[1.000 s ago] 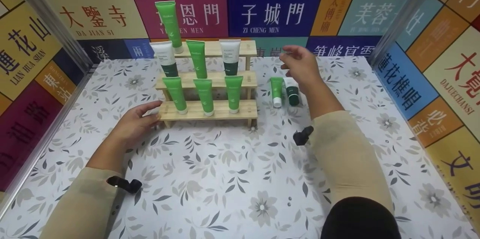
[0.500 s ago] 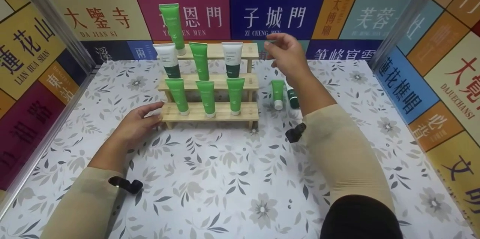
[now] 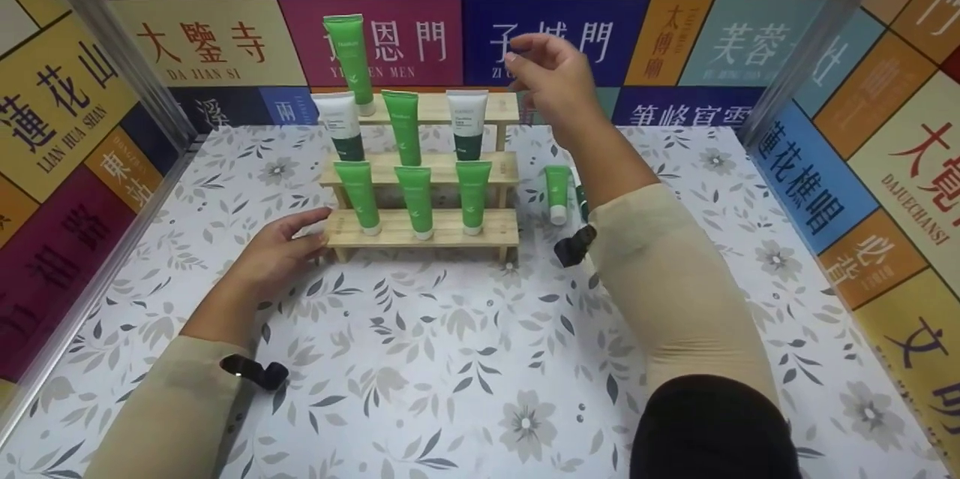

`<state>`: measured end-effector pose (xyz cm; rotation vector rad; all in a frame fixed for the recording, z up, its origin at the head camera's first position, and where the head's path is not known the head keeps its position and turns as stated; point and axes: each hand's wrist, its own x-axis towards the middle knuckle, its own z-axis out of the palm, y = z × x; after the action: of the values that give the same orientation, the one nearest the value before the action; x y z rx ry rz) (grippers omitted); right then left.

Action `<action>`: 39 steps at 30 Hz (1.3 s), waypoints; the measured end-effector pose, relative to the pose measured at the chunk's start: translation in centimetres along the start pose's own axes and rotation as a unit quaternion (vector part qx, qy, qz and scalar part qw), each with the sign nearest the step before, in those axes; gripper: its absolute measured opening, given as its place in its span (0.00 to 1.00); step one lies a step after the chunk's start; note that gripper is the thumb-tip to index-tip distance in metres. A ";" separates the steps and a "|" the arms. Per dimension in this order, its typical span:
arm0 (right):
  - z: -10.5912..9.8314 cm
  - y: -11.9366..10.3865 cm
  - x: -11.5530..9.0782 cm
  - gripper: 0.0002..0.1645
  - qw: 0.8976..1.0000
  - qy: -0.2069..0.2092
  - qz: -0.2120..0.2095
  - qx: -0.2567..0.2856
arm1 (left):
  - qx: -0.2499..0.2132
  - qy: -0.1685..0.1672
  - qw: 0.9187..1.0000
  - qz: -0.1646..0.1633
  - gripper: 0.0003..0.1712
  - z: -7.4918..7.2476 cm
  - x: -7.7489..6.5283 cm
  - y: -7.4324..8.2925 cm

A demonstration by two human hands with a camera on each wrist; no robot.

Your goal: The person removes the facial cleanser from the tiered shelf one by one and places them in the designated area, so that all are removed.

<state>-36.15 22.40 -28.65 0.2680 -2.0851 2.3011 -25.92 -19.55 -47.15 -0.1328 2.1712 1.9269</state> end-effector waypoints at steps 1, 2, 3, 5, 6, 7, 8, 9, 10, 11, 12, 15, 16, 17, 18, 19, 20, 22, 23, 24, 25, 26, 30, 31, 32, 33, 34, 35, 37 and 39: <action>0.3 -0.2 0.1 0.22 1.000 -0.001 0.000 0.002 | 0.000 0.000 1.000 0.001 0.31 0.0 0.0 0.0; 0.5 -0.5 0.1 0.22 1.000 -0.002 -0.002 0.003 | 0.001 -0.001 1.000 0.004 0.31 0.0 0.1 -0.1; 0.9 -0.7 0.2 0.22 1.000 -0.003 -0.001 0.006 | 0.001 -0.002 1.000 0.005 0.31 0.0 0.1 -0.1; 1.6 -1.3 0.4 0.22 1.000 -0.007 -0.002 0.007 | 0.004 -0.002 1.000 0.005 0.31 -0.1 0.2 -0.1; 1.9 -1.5 0.6 0.21 1.000 -0.011 -0.006 0.006 | 0.005 -0.002 1.000 0.002 0.31 -0.1 0.2 -0.1; 2.3 -1.7 0.7 0.21 1.000 -0.015 -0.010 0.003 | 0.007 -0.002 1.000 0.001 0.31 -0.1 0.2 -0.1; 2.8 -1.9 0.8 0.21 1.000 -0.018 -0.011 0.003 | 0.009 -0.004 1.000 0.002 0.31 -0.1 0.2 -0.1; 3.2 -2.1 0.9 0.21 1.000 -0.021 -0.011 0.003 | 0.010 -0.003 1.000 0.002 0.31 -0.1 0.2 -0.1; 3.6 -2.3 1.1 0.21 1.000 -0.025 -0.014 0.002 | 0.013 -0.002 1.000 0.003 0.31 -0.1 0.2 -0.1; 4.1 -2.4 1.3 0.20 0.999 -0.030 -0.014 0.002 | 0.017 -0.002 1.000 0.004 0.31 -0.1 0.2 -0.1; 4.5 -2.5 1.5 0.20 0.999 -0.035 -0.015 0.001 | 0.021 0.000 1.000 0.004 0.31 -0.2 0.2 -0.1; 5.8 -2.7 2.1 0.20 0.999 -0.050 -0.018 0.001 | 0.032 0.004 0.999 0.003 0.31 -0.1 0.1 0.0; 6.2 -2.7 2.3 0.19 0.998 -0.056 -0.021 -0.001 | 0.035 0.004 0.999 0.001 0.31 -0.1 0.1 0.1; 6.7 -2.7 2.5 0.19 0.998 -0.061 -0.023 -0.002 | 0.037 0.003 0.999 0.000 0.31 -0.1 0.1 0.1; 7.1 -2.7 2.7 0.19 0.998 -0.065 -0.023 -0.005 | 0.038 0.004 0.999 -0.002 0.31 -0.1 0.1 0.1; 7.5 -2.7 2.9 0.19 0.997 -0.068 -0.023 -0.007 | 0.039 0.004 0.999 -0.003 0.31 -0.1 0.1 0.1; 8.0 -2.7 3.1 0.19 0.997 -0.071 -0.020 -0.008 | 0.038 0.004 0.999 -0.004 0.31 0.0 0.1 0.1; 8.9 -2.8 3.5 0.19 0.997 -0.075 -0.011 -0.009 | 0.034 0.004 0.999 -0.004 0.31 -0.1 0.1 0.0; 9.4 -2.8 3.7 0.19 0.997 -0.076 -0.006 -0.009 | 0.032 0.002 0.999 -0.004 0.31 -0.1 0.1 0.0; 9.9 -2.9 3.9 0.19 0.997 -0.077 -0.001 -0.008 | 0.026 0.002 1.000 -0.005 0.31 -0.1 0.1 0.0; 10.4 -2.9 4.1 0.19 0.997 -0.077 0.004 -0.007 | 0.022 0.002 1.000 -0.007 0.31 -0.1 0.1 0.1; 10.8 -3.0 4.3 0.19 0.997 -0.077 0.010 -0.005 | 0.019 0.001 1.000 -0.007 0.31 -0.1 0.1 0.1; 12.5 -3.2 4.8 0.20 0.996 -0.082 0.023 -0.011 | 0.005 0.000 1.000 -0.008 0.31 -0.2 0.2 0.2; 12.9 -3.2 4.8 0.21 0.996 -0.083 0.026 -0.014 | 0.004 0.000 1.000 -0.008 0.31 -0.2 0.2 0.2; 13.3 -3.3 4.9 0.21 0.996 -0.085 0.029 -0.019 | 0.001 0.001 1.000 -0.007 0.31 -0.2 0.1 0.2; 13.7 -3.3 5.0 0.22 0.995 -0.087 0.030 -0.026 | -0.003 0.001 1.000 -0.007 0.31 -0.2 0.1 0.1; 14.0 -3.3 5.1 0.22 0.995 -0.088 0.036 -0.031 | -0.005 0.002 1.000 -0.007 0.31 -0.2 0.1 0.1; 14.3 -3.3 5.1 0.22 0.995 -0.089 0.041 -0.038 | -0.008 0.002 1.000 -0.006 0.31 -0.2 0.1 0.1; 14.8 -3.1 5.2 0.22 0.993 -0.091 0.047 -0.057 | -0.012 0.003 1.000 -0.005 0.31 0.0 0.0 0.0; 15.2 -3.0 5.4 0.22 0.992 -0.095 0.053 -0.069 | -0.008 0.005 1.000 0.000 0.31 0.1 0.0 -0.1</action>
<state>-39.36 7.19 -23.60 0.3953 -2.3924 2.2524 -25.92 -19.47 -47.25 -0.1453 2.1637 1.9485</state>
